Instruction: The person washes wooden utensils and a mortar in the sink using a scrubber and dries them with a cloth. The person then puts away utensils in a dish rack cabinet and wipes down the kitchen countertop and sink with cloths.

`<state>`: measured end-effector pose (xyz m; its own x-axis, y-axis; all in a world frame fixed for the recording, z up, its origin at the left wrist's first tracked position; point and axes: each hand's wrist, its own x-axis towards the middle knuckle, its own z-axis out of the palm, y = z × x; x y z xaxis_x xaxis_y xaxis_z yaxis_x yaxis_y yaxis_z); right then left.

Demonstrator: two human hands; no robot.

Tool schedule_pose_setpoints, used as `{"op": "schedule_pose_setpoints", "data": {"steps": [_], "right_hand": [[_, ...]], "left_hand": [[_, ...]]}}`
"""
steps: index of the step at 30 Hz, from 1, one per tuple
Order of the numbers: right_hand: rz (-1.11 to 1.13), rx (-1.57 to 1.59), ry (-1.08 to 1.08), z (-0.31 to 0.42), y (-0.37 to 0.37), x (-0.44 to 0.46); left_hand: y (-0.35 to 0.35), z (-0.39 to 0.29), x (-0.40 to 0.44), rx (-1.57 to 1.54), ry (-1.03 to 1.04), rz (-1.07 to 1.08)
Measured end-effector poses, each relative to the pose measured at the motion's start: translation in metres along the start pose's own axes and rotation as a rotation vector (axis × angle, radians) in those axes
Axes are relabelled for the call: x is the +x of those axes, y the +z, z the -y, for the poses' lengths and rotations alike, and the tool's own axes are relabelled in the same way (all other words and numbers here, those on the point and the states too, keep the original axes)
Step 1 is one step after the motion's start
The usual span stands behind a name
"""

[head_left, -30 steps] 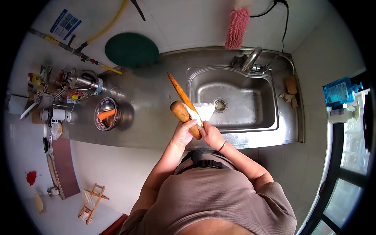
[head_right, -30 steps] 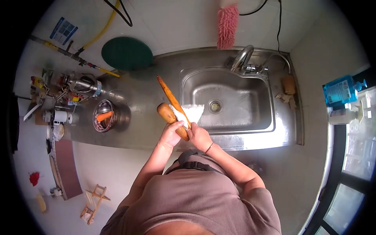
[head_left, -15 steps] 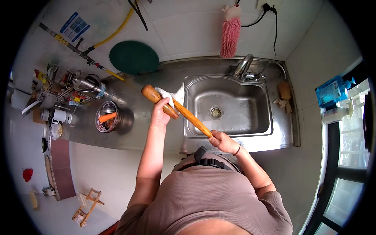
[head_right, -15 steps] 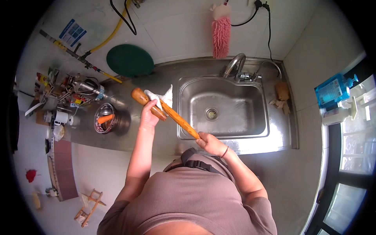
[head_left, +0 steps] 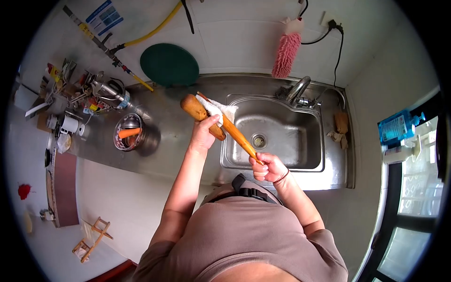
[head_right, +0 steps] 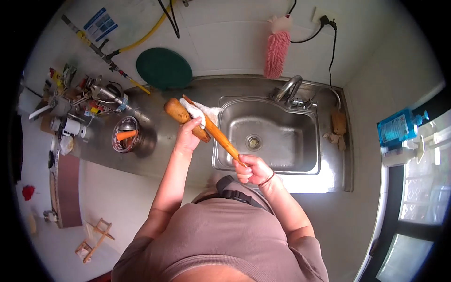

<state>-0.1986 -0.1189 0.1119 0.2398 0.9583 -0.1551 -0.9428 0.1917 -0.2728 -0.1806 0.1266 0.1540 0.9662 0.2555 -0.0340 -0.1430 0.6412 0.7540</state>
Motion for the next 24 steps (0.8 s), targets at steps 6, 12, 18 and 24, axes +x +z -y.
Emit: {"op": "schedule_pose_setpoints", "data": {"steps": [6,12,18,24], "right_hand": [[-0.136,-0.303,-0.099,-0.001,0.019,0.041],[-0.229,-1.108,0.048,0.015,0.014,0.032],[-0.600,-0.615,-0.381,0.045,0.011,0.063],[-0.405,-0.244,-0.331,0.045,-0.013,0.103]], "left_hand": [[-0.005,0.029,-0.039,0.024,-0.313,0.073],[-0.004,0.018,-0.056,0.251,-0.241,0.080],[-0.009,0.019,-0.064,0.712,-0.389,0.273],[-0.013,0.018,-0.064,0.430,-0.526,0.353]]}}
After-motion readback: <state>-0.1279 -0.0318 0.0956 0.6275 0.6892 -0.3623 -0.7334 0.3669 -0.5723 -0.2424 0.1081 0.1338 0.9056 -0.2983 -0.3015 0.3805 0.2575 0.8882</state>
